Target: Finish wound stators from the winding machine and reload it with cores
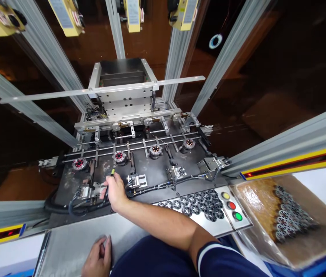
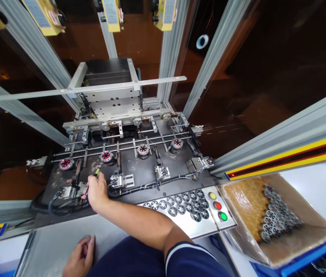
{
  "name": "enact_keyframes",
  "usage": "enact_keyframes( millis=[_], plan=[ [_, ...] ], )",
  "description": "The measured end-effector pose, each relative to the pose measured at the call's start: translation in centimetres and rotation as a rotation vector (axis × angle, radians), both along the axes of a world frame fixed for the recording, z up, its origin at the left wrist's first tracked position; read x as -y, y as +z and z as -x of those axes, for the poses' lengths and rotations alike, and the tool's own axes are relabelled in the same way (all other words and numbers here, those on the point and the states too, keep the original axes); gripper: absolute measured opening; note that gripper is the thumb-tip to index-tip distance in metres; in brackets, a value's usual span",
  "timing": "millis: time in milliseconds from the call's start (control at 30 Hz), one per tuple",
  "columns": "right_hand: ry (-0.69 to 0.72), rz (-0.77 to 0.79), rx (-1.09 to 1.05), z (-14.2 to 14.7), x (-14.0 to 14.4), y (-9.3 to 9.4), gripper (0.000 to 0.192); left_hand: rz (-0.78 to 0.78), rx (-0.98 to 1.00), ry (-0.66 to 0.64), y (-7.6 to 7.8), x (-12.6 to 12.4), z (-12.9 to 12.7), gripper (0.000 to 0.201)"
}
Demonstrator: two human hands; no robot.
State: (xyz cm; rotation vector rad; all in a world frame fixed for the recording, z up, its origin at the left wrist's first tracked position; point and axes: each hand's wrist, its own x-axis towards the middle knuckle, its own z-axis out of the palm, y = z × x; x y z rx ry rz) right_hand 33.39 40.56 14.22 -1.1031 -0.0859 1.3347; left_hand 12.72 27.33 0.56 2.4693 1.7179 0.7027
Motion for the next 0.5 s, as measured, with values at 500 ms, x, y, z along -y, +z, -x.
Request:
enact_keyframes(
  millis=[500],
  plan=[
    [0.143, -0.089, -0.005, -0.6, 1.3, 2.4, 0.012, 0.066, 0.039, 0.037, 0.3, -0.2, -0.2, 0.033]
  ],
)
